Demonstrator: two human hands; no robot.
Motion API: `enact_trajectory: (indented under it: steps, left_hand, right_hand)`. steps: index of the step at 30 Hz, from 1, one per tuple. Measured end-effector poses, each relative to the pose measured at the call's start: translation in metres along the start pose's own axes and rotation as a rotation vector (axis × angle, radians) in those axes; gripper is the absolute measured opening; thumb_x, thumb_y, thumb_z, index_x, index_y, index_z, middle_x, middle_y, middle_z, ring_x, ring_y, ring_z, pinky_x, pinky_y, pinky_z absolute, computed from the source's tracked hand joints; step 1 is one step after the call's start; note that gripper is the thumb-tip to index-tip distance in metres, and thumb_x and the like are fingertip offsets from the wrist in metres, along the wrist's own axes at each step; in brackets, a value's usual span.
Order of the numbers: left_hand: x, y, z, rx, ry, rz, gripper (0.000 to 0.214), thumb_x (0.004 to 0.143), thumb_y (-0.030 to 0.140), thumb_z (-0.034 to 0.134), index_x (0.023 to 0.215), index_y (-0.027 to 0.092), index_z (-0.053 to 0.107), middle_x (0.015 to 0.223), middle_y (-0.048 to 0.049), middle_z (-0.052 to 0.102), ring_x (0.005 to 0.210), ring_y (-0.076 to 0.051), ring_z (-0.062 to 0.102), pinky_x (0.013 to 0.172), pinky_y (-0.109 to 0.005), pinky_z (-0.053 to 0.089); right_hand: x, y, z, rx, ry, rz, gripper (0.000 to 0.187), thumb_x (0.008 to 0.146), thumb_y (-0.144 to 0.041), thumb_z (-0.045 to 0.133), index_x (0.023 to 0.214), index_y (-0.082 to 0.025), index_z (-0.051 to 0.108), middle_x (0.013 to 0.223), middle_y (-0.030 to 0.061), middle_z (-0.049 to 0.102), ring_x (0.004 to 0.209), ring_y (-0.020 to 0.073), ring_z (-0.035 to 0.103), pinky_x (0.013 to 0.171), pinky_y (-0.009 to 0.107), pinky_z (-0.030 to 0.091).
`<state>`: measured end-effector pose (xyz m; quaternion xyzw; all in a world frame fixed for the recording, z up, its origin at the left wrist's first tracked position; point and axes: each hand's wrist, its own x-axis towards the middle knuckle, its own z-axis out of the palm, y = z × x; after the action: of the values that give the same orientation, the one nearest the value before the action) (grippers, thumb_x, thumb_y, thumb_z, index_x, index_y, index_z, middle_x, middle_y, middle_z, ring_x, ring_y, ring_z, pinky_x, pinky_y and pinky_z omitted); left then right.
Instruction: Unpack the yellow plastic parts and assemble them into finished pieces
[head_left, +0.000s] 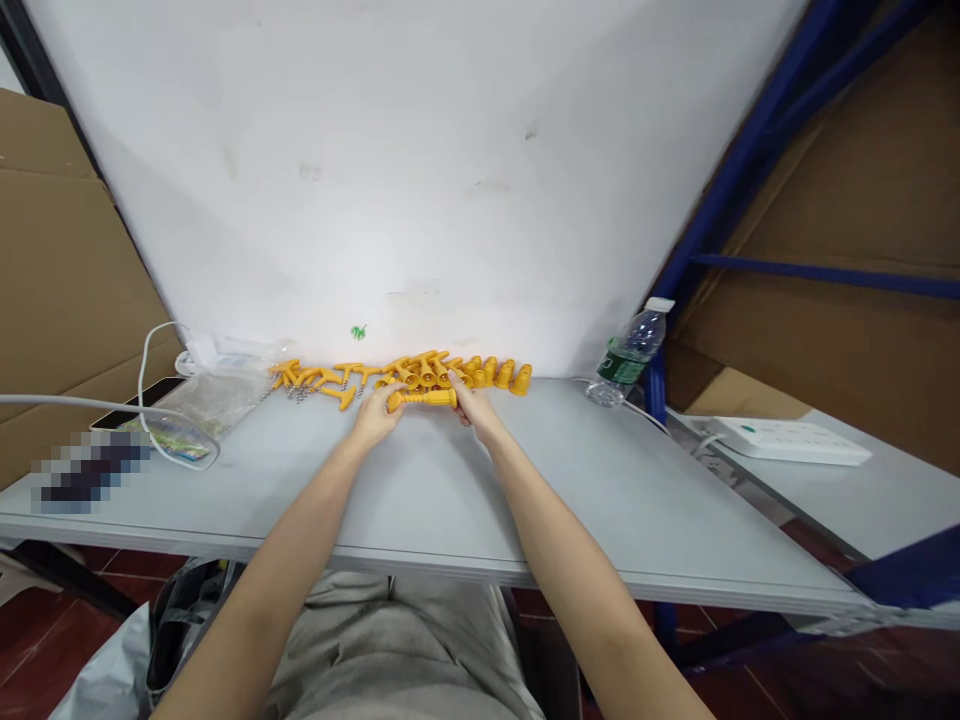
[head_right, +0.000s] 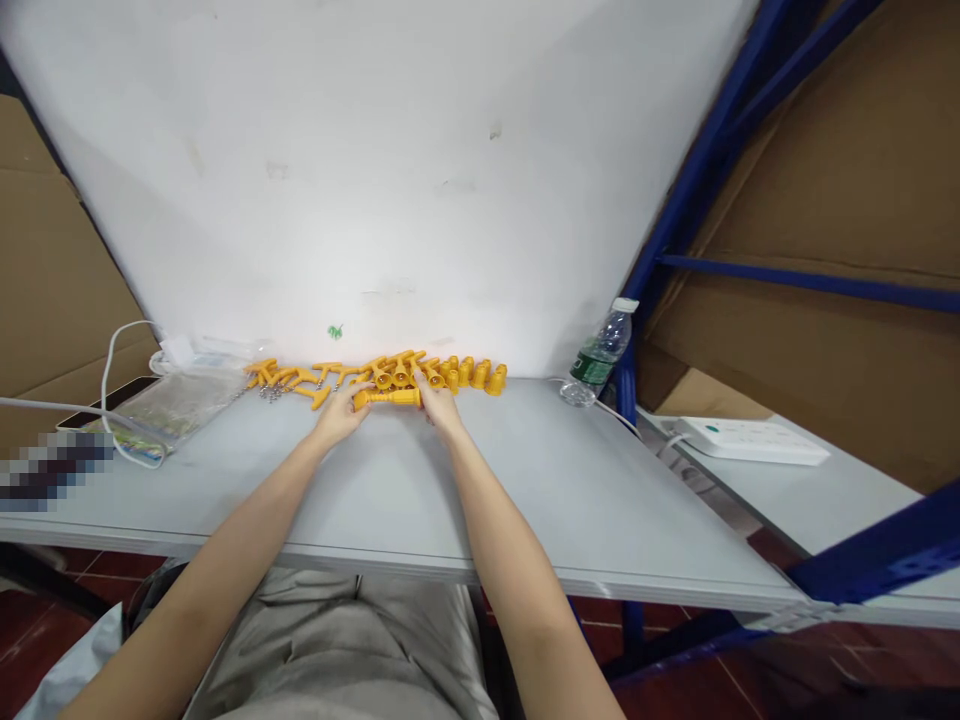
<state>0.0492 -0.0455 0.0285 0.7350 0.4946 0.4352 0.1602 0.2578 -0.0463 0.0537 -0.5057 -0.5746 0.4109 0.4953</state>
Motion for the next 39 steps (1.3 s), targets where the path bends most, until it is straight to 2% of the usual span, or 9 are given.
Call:
enact_trajectory:
  steps: [3,6,8,14,18,26,31,36,39]
  left_hand:
    - [0.002,-0.002,0.001,0.049,0.087,0.000,0.036,0.080,0.014,0.062,0.116,0.021,0.068,0.108,-0.0059,0.072,0.087,-0.019,0.066,0.086,-0.036,0.054]
    - [0.004,-0.004,0.002,0.075,0.145,0.016,0.036,0.082,0.015,0.062,0.116,0.022,0.067,0.116,-0.0068,0.071,0.095,-0.022,0.066,0.090,-0.039,0.054]
    - [0.004,-0.004,0.003,0.091,0.165,0.035,0.036,0.082,0.016,0.062,0.117,0.023,0.067,0.116,-0.0064,0.071,0.096,-0.022,0.067,0.091,-0.039,0.054]
    - [0.003,0.001,-0.001,0.056,0.173,0.066,0.033,0.085,0.019,0.060,0.117,0.023,0.066,0.117,-0.0061,0.071,0.101,-0.021,0.065,0.092,-0.038,0.053]
    - [0.002,0.006,-0.006,0.015,0.172,0.073,0.033,0.084,0.018,0.060,0.115,0.022,0.067,0.116,-0.0070,0.071,0.104,-0.023,0.065,0.091,-0.037,0.053]
    - [0.002,0.010,-0.008,-0.048,0.128,0.054,0.031,0.083,0.024,0.064,0.114,0.023,0.067,0.116,-0.0053,0.071,0.079,-0.016,0.063,0.074,-0.029,0.053]
    - [0.002,0.011,-0.006,-0.108,0.111,0.043,0.031,0.084,0.031,0.066,0.114,0.021,0.067,0.119,-0.0081,0.069,0.084,-0.017,0.064,0.066,-0.026,0.051]
    - [0.003,0.009,-0.005,-0.117,0.134,0.073,0.029,0.087,0.033,0.064,0.113,0.020,0.066,0.120,-0.0098,0.068,0.104,-0.022,0.064,0.076,-0.030,0.054]
    - [0.004,0.009,-0.006,-0.109,0.129,0.061,0.028,0.087,0.033,0.064,0.113,0.021,0.066,0.120,-0.0093,0.069,0.107,-0.023,0.063,0.083,-0.034,0.054]
  right_hand:
    - [-0.002,-0.005,-0.004,0.031,-0.066,0.085,0.056,0.080,-0.076,0.052,0.084,-0.021,0.062,0.064,0.0034,0.061,0.043,0.0114,0.048,0.040,0.026,0.038]
    - [-0.002,-0.006,-0.007,0.065,-0.168,-0.055,0.056,0.071,-0.063,0.072,0.110,-0.023,0.063,0.092,0.0041,0.069,0.054,0.0117,0.059,0.055,0.029,0.051]
    - [-0.002,-0.006,-0.008,0.062,-0.194,-0.151,0.062,0.066,-0.058,0.078,0.115,-0.023,0.062,0.099,0.0047,0.069,0.056,0.0115,0.060,0.063,0.032,0.054]
    - [-0.005,-0.009,-0.007,0.061,-0.144,-0.163,0.063,0.064,-0.064,0.077,0.106,-0.019,0.061,0.073,0.0022,0.070,0.049,0.0146,0.058,0.060,0.034,0.052]
    - [-0.010,-0.017,-0.006,0.076,-0.143,-0.177,0.059,0.062,-0.070,0.075,0.089,-0.020,0.060,0.058,-0.0008,0.064,0.044,0.0152,0.055,0.051,0.031,0.046]
    - [-0.014,-0.023,-0.002,0.043,-0.071,-0.148,0.057,0.070,-0.077,0.064,0.056,-0.024,0.048,0.047,-0.0005,0.053,0.039,0.0110,0.044,0.042,0.029,0.035]
    - [-0.013,-0.021,0.001,0.069,-0.032,-0.099,0.058,0.069,-0.077,0.065,0.056,-0.024,0.047,0.045,-0.0016,0.052,0.037,0.0112,0.043,0.041,0.028,0.032]
    - [-0.009,-0.020,0.000,0.045,-0.049,-0.086,0.057,0.070,-0.076,0.064,0.060,-0.022,0.050,0.053,-0.0008,0.058,0.040,0.0107,0.049,0.044,0.027,0.035]
    - [-0.009,-0.020,-0.003,0.069,-0.086,-0.110,0.052,0.069,-0.071,0.068,0.072,-0.020,0.058,0.063,-0.0001,0.063,0.046,0.0110,0.053,0.047,0.026,0.038]
